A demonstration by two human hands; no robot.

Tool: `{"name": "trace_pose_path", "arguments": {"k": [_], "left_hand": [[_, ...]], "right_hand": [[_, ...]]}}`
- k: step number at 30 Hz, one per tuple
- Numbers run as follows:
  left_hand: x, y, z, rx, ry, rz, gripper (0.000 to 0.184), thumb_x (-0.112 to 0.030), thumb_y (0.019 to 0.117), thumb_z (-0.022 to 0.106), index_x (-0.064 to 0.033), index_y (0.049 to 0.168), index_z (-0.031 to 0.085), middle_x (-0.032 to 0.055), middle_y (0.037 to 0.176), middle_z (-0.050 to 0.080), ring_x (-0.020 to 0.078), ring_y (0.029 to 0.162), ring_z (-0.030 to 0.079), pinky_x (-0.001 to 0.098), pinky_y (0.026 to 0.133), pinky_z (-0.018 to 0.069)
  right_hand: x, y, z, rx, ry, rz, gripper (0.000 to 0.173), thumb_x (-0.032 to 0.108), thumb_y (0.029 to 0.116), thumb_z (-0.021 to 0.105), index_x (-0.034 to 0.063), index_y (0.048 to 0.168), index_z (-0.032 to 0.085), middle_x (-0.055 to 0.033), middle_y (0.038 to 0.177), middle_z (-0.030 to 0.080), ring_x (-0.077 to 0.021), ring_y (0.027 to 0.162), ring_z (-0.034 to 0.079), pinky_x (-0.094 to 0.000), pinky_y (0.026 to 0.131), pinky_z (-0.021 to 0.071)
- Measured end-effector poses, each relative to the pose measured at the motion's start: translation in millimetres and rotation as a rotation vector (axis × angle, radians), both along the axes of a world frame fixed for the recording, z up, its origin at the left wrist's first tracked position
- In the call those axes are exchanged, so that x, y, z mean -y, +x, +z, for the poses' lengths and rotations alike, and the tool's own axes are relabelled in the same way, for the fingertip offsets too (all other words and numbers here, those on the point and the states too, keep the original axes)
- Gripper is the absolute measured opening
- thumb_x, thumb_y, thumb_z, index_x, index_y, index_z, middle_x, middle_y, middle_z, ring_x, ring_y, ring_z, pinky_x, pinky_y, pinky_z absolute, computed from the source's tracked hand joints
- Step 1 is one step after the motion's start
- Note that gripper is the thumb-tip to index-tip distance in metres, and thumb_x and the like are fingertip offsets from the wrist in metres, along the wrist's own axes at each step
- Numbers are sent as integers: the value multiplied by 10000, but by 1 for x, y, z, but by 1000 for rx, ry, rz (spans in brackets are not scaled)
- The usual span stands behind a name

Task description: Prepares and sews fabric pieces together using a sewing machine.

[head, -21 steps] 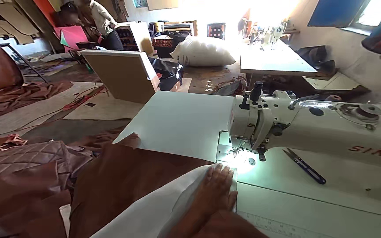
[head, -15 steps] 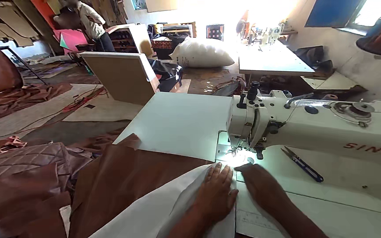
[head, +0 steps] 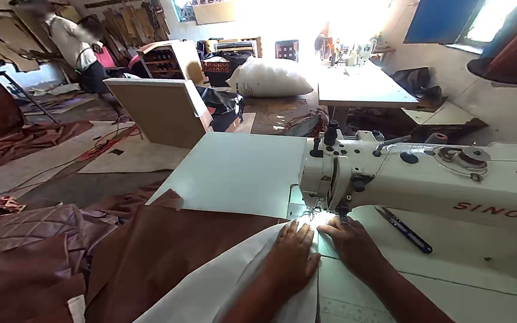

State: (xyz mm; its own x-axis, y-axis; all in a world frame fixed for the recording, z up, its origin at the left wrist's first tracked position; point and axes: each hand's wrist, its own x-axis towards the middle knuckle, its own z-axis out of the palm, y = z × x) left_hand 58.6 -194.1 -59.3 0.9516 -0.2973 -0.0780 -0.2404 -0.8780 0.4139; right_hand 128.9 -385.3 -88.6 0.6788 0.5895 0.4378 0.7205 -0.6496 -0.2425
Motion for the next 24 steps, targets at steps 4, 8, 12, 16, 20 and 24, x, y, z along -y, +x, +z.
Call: {"name": "trace_pose_path", "arguments": {"k": [4,8,12,16,20,24], "left_hand": [[0,4,-3,22,5,3,573,-384,1070,397,-39,1521,474,133,1596,446,334,1541,294,519,1254,190],[0,12,1,-26,50,-15,597,-397,1082,366,-36,1555,414,135,1629,391,330,1559,244,521,1262,154],[1,16,5,-45,75,-9,605,-406,1082,362,-39,1562,401,132,1638,375,324,1563,233,519,1263,147],[3,17,3,-24,79,26,600,-414,1081,376,-43,1550,427,131,1626,397,325,1552,264,514,1259,168],[1,20,4,-60,71,11,606,-418,1081,371,-47,1558,410,123,1642,370,311,1564,230,493,1271,139],[1,20,4,-54,65,2,601,-411,1079,373,-51,1559,411,134,1638,372,319,1564,230,495,1269,146]], "right_hand": [[-4,-1,-2,14,-21,-44,380,-15,881,599,204,1125,790,-133,1029,727,-346,993,705,-526,822,570],[-7,-2,-4,32,-23,-93,384,-1,881,606,190,1160,786,-161,1090,732,-369,1026,706,-539,822,568],[-7,0,-3,19,-14,-119,363,31,909,581,163,1190,770,-156,1157,729,-371,1062,703,-545,854,565],[-6,-1,-3,45,-8,-96,356,29,892,614,186,1164,783,-152,1116,735,-367,1044,706,-532,842,568],[-6,-1,-3,30,-17,-103,366,26,886,615,199,1160,784,-157,1132,731,-366,1045,704,-539,831,565],[-7,-2,-1,34,-12,-109,368,15,875,614,190,1147,790,-170,1126,732,-378,1034,706,-542,821,567]]}}
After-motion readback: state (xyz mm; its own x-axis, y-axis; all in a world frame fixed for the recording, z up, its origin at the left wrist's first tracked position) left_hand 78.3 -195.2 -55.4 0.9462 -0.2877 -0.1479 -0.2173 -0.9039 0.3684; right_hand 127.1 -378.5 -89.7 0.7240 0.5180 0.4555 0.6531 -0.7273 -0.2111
